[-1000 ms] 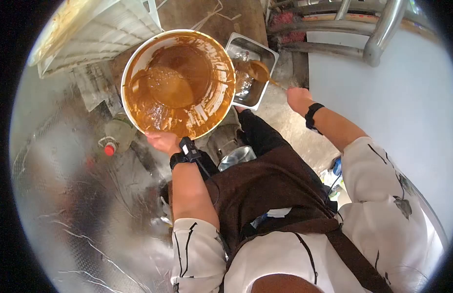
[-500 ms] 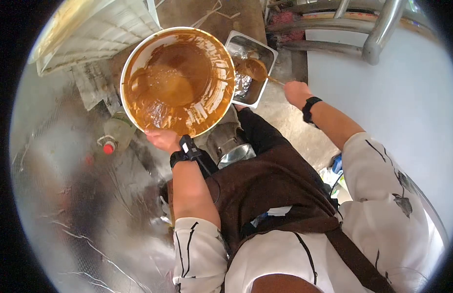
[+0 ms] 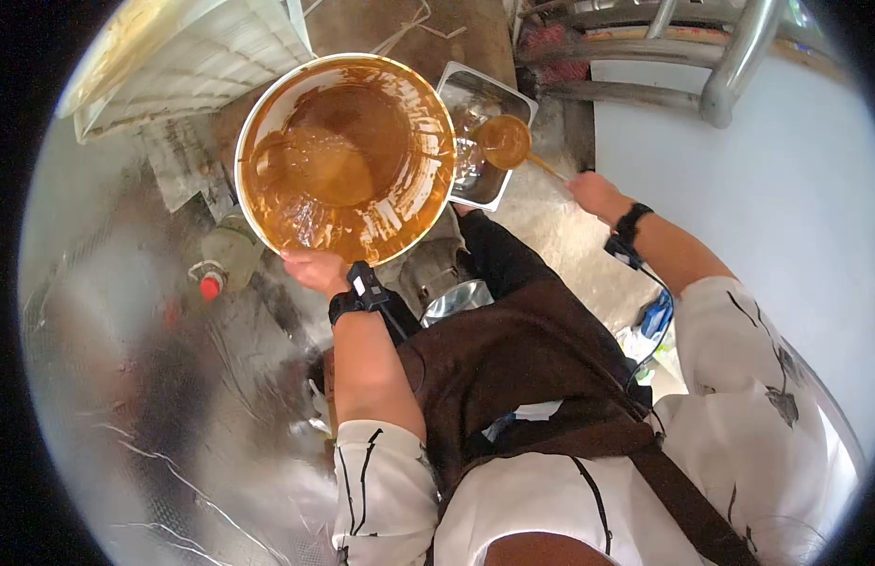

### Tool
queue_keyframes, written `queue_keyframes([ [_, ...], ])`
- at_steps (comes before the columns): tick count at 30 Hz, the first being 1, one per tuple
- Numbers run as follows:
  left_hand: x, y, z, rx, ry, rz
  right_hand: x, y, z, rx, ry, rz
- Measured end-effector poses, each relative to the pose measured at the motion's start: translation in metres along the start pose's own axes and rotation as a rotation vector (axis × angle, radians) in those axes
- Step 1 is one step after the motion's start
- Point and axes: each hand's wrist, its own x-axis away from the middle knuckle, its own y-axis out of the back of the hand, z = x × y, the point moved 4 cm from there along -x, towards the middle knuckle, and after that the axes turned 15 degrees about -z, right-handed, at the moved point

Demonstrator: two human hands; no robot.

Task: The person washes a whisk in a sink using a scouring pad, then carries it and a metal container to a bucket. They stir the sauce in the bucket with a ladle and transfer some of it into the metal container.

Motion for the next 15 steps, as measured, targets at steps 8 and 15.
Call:
queue_keyframes([
  [8, 0.004, 0.0, -0.003, 0.092, -0.005, -0.117, 0.095, 0.076, -0.028, -0.664, -0.673, 0.192],
  [15, -0.005, -0.009, 0.014, 0.129, -0.002, -0.06, 0.159, 0.132, -0.026, -0.721, -0.692, 0.203],
])
